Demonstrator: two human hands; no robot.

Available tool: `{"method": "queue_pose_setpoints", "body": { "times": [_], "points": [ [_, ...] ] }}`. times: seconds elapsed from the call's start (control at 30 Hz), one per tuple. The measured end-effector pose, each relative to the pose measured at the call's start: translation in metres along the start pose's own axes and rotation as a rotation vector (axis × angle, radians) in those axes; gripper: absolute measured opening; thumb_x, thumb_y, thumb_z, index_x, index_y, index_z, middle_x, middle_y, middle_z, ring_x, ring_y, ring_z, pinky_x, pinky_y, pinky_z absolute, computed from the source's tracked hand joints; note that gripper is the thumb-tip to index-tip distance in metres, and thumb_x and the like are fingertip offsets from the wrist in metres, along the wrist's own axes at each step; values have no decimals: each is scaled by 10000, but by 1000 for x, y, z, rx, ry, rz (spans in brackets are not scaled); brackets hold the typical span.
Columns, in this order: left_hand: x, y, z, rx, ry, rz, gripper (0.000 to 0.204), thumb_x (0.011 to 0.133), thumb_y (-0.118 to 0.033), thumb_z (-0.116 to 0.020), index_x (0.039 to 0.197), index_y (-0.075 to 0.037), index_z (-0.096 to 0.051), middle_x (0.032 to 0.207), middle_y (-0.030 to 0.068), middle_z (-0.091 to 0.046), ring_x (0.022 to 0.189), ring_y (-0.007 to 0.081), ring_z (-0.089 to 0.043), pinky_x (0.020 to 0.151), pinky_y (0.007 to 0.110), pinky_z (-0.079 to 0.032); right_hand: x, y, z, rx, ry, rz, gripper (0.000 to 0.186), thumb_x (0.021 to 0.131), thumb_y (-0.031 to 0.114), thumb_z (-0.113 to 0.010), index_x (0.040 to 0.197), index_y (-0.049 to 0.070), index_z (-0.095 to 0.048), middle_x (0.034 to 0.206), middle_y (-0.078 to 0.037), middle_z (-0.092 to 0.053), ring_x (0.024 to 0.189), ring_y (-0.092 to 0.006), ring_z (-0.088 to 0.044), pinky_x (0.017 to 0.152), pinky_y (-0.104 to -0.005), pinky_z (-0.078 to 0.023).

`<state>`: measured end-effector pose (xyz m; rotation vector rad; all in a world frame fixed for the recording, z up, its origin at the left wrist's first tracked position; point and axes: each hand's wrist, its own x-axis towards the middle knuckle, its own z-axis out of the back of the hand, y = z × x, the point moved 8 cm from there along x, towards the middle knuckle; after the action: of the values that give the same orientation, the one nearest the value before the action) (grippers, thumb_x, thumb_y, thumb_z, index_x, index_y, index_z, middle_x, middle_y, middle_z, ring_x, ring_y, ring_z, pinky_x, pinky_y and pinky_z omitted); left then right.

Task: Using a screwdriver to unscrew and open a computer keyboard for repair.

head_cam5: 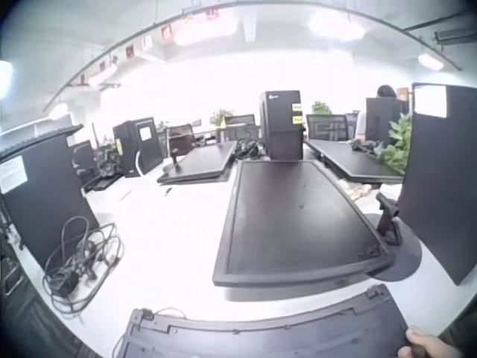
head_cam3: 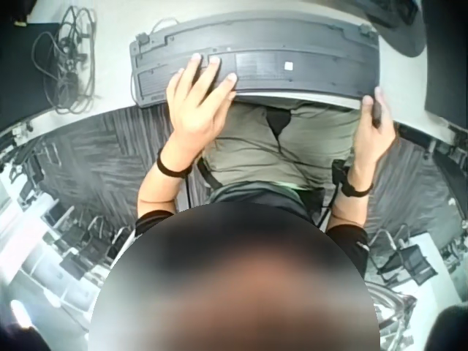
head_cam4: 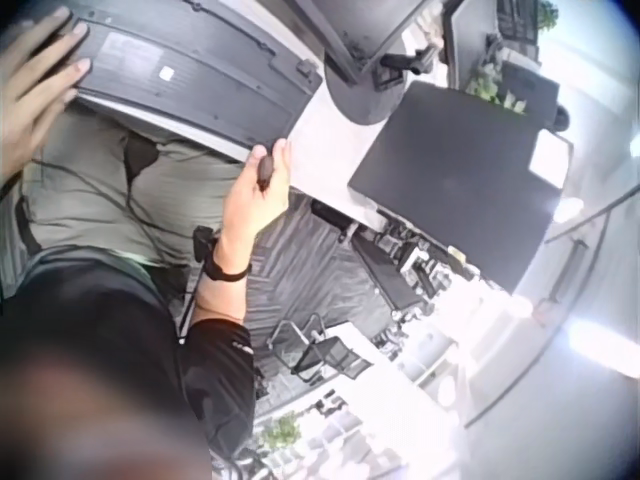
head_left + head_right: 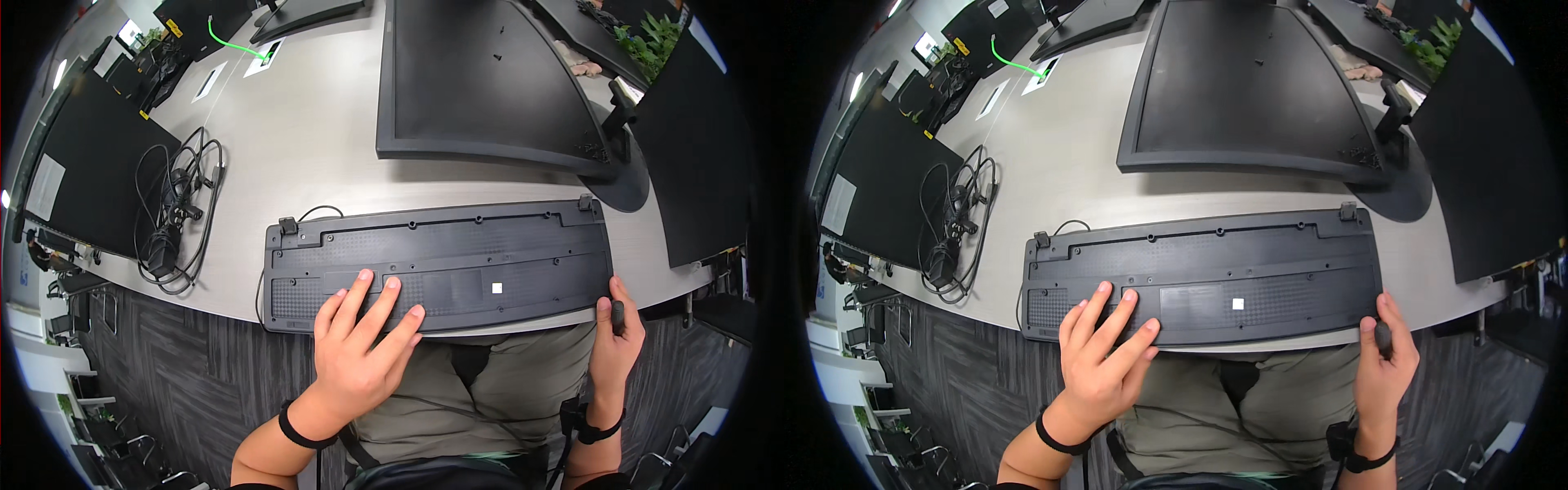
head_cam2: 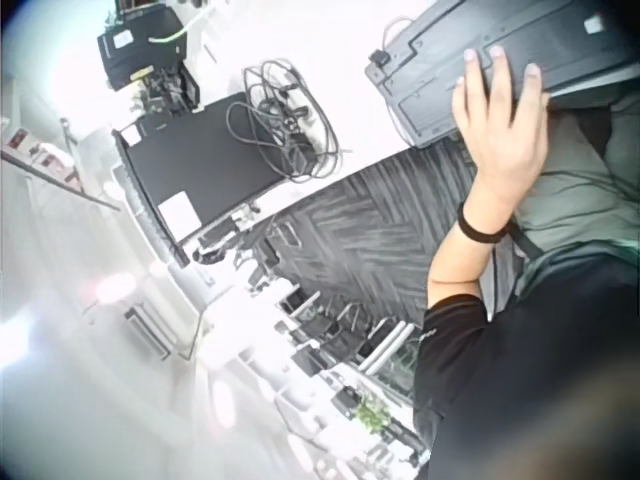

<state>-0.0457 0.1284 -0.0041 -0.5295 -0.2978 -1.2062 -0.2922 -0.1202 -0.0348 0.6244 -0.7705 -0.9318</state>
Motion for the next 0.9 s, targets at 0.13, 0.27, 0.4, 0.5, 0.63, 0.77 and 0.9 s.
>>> {"method": "queue_pose_setpoints", "body": {
  "times": [0.13,0.27,0.4,0.5,0.63,0.77,0.9],
  "points": [
    [2,-7,-4,-10,116,-27,517,790,-296,-841,1274,-144,-740,1462,203,-602,1392,440,-514,1121,519,-362,-3,32,8,-125,37,212,323,951,31,-714,1260,-56,-679,1373,-234,-663,1290,-359,-639,1106,-399,-465],
    [8,-18,-6,-39,125,-73,580,797,-348,-829,1327,-144,-708,1488,206,-577,1394,459,-502,1107,512,-366,-10,60,8,-106,123,338,352,903,3,-733,1245,-64,-681,1380,-245,-653,1266,-381,-653,1072,-407,-500],
    [12,-23,-13,-86,142,-108,569,811,-346,-816,1325,-131,-704,1486,212,-574,1393,468,-499,1090,510,-362,-10,75,-7,-57,197,369,365,864,-7,-755,1219,-68,-693,1337,-247,-677,1208,-369,-690,1031,-388,-534],
    [11,-23,-15,-117,132,-108,578,808,-344,-822,1314,-93,-700,1460,216,-596,1377,468,-517,1079,494,-365,-13,82,-22,-46,223,387,357,853,7,-770,1198,-59,-705,1306,-244,-693,1161,-375,-713,988,-385,-565],
    [8,-14,-3,-229,49,-150,465,842,-296,-786,1235,-61,-708,1404,187,-641,1340,417,-568,1076,460,-356,-19,82,-36,-63,233,394,331,842,32,-796,1154,-47,-716,1319,-241,-683,1134,-387,-720,927,-388,-599],
    [6,31,26,-119,-117,15,325,809,-182,-751,1091,-26,-715,1339,201,-678,1319,415,-587,1080,470,-344,-19,79,-40,-45,195,441,295,842,11,-795,1122,-41,-722,1337,-247,-669,1116,-397,-725,913,-387,-609],
    [6,55,19,32,-143,63,264,822,-155,-706,1036,0,-723,1292,222,-699,1272,413,-619,992,442,-423,-19,75,-44,-38,175,485,279,841,-25,-788,1110,-51,-720,1309,-267,-675,1103,-403,-728,924,-390,-610]
  ]
}}
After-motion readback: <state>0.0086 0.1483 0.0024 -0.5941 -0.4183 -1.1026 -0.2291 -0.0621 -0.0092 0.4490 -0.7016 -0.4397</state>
